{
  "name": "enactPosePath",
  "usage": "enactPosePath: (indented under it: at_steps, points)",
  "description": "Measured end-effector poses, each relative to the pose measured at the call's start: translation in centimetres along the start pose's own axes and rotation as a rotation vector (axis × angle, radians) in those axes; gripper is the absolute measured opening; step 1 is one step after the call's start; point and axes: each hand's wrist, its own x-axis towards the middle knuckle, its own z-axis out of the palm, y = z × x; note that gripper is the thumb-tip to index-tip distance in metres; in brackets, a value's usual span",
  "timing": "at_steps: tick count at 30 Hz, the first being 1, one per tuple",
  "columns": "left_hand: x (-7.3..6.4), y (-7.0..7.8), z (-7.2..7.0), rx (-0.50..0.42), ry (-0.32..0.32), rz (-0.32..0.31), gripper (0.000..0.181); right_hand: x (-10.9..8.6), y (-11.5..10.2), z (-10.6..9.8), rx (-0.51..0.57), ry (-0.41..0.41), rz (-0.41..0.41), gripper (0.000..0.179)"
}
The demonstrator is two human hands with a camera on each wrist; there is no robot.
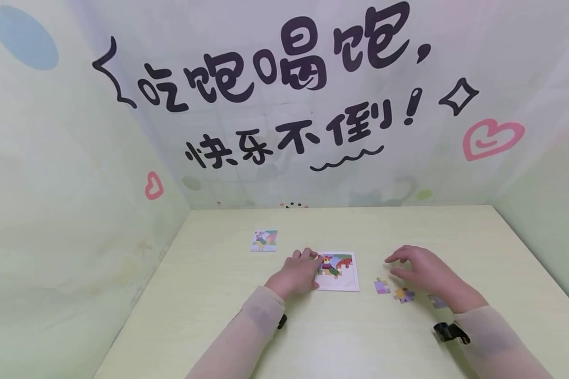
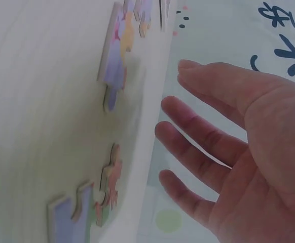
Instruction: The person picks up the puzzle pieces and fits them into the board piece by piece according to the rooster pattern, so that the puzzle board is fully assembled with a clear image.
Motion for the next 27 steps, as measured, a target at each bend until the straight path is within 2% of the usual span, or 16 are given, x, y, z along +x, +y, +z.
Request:
enactPosePath:
  at_steps: [9,27]
  points:
    - [0.1,0.0,0.2,-0.004,0.004,0.001,0.072,-0.8,1.0,-0.7,-0.030,-0.017,-0.016,0.027]
    - [0.3,-0.2,0.2,0.021,0.003,0.018,0.072,-1.9,2.8,-2.8,-0.053,-0.110,0.078,0.028]
